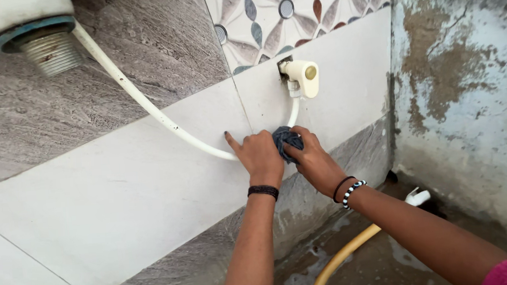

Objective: The person wipes a tiled wall section with a dark cloth, focusing on the area around a white plastic pipe and valve. They repeatedly rub the same spots, including the pipe and the surrounding tiles, using both hands to hold and maneuver the cloth.

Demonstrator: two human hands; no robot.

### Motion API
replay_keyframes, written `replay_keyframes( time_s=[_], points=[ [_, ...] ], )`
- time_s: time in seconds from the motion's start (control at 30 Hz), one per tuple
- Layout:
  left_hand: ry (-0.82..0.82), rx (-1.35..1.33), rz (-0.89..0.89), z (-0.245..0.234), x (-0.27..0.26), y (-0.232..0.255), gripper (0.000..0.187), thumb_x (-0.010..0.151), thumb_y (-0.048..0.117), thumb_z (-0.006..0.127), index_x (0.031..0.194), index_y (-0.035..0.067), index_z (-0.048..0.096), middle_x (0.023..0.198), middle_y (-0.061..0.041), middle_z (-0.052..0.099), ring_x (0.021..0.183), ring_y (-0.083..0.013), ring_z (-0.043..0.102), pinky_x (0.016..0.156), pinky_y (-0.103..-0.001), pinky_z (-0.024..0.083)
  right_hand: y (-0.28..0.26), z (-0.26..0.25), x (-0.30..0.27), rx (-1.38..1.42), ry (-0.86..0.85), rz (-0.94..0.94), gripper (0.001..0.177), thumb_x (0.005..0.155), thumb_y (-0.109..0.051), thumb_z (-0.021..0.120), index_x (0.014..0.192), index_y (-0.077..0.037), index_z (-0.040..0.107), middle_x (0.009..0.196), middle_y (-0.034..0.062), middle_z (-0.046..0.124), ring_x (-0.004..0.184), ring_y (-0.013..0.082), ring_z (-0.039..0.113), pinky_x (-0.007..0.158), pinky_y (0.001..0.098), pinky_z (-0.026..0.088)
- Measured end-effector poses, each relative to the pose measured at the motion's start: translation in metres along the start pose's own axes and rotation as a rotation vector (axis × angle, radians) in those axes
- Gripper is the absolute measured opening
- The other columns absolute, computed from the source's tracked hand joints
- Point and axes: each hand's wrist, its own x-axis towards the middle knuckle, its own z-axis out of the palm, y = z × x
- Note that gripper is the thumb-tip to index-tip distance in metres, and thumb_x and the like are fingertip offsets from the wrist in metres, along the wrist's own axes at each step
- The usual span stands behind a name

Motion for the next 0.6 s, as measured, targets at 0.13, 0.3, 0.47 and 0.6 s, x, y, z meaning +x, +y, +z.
replay_keyframes(
  time_s=[0.13, 0.3, 0.47, 0.6],
  points=[
    [0.102, -0.057, 0.059, 0.01, 0.004, -0.014, 0.019, 0.08, -0.001, 0.059, 0.067, 0.006, 0.072, 0.071, -0.019, 0.07, 0.078, -0.0364, 0.071, 0.12, -0.065, 0.014, 0.021, -0.001, 0.022, -0.398, -0.043, -0.163, 0.044, 0.079, 0.002, 0.066, 0.122, -0.004, 0.067, 0.145, 0.0194, 0.044, 0.117, 0.0366, 0.056, 0.085, 0.0429, 0.059],
    [0.096, -0.07, 0.102, 0.019, 0.001, -0.017, 0.021, 0.083, -0.002, 0.054, 0.071, 0.004, 0.07, 0.074, -0.019, 0.071, 0.08, -0.0372, 0.071, 0.12, -0.063, 0.02, 0.015, -0.007, 0.041, -0.493, 0.023, 0.011, 0.045, 0.081, 0.003, 0.064, 0.126, -0.003, 0.066, 0.141, 0.0192, 0.046, 0.109, 0.0375, 0.056, 0.084, 0.0431, 0.059],
    [0.125, -0.096, 0.109, 0.02, 0.004, -0.021, 0.014, 0.083, 0.002, 0.059, 0.075, 0.005, 0.071, 0.076, -0.019, 0.071, 0.08, -0.0387, 0.071, 0.114, -0.063, 0.026, -0.023, 0.018, 0.021, 0.174, 0.092, 0.262, 0.051, 0.072, 0.01, 0.064, 0.122, 0.0, 0.062, 0.137, 0.022, 0.041, 0.116, 0.0424, 0.054, 0.093, 0.0461, 0.053],
    [0.001, -0.071, 0.061, 0.015, 0.005, -0.018, 0.01, 0.082, 0.003, 0.062, 0.076, 0.006, 0.069, 0.075, -0.017, 0.072, 0.08, -0.0375, 0.071, 0.116, -0.062, 0.026, -0.01, 0.008, 0.013, 0.425, 0.024, 0.209, 0.052, 0.075, 0.007, 0.068, 0.125, 0.006, 0.058, 0.13, 0.0227, 0.042, 0.12, 0.0415, 0.052, 0.099, 0.0462, 0.051]
  ],
)
